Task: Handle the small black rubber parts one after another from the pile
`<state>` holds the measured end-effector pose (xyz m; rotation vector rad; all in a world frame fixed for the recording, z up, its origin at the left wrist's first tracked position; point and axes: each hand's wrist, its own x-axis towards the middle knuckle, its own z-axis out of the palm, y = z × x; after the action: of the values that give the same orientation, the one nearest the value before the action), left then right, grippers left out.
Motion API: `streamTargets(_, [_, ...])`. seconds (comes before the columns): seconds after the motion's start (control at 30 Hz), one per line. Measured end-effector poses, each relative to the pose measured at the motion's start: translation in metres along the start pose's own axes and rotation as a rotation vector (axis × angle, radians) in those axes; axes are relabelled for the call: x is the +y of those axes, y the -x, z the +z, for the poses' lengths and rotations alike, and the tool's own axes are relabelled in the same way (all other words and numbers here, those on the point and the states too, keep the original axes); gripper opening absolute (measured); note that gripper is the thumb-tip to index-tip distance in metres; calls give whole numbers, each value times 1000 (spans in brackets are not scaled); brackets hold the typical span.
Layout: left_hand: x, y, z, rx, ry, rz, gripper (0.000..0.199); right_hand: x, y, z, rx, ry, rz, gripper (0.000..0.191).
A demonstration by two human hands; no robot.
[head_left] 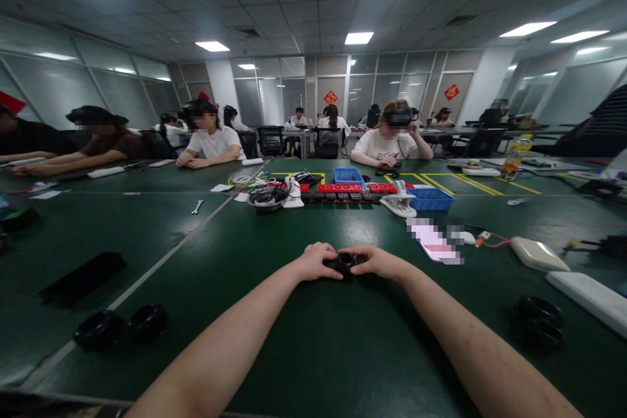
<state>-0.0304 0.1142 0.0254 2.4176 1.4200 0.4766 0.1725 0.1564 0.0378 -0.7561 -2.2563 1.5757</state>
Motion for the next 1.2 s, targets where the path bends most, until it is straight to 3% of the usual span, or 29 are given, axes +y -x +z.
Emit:
streamTargets(0.17, [0, 1, 1, 11, 56, 21, 40, -1, 2, 0, -63, -34, 6, 57])
streamTargets(0.33, [2, 3, 6, 116, 130, -36, 43, 5, 3, 0, 64, -67, 66, 82])
streamTargets(0.4, [3, 6, 6, 131, 169, -53, 48, 8, 3, -4, 121, -83, 81, 81])
streamTargets(0.47, [4, 8, 4, 139, 192, -65, 57, 9, 2, -10, 252, -83, 75, 61])
streamTargets(0.53, [6, 10, 1, 192, 200, -97, 60, 11, 1, -15, 507, -37, 40, 41])
streamTargets(0.63, [8, 10, -2, 353, 204, -196, 39, 15, -3, -20, 881, 92, 40, 57])
streamTargets(0.7, [7, 9, -3, 434, 232, -294, 47, 19, -7, -18, 967, 154, 78, 56])
streamTargets(0.83, [4, 7, 0, 507, 265, -412, 50, 24, -14, -4, 1007, 227, 101, 42])
streamTargets(1.0, [8, 8, 2, 483, 212, -368, 46, 28, -16, 6, 949, 331, 65, 33])
streamTargets(1.1, [10, 8, 2, 441, 263, -247, 39, 26, -16, 0, 794, 299, 29, 30])
streamTargets(1.2, [11, 9, 1, 389, 287, -169, 41, 16, -14, -7, 584, 114, 66, 40])
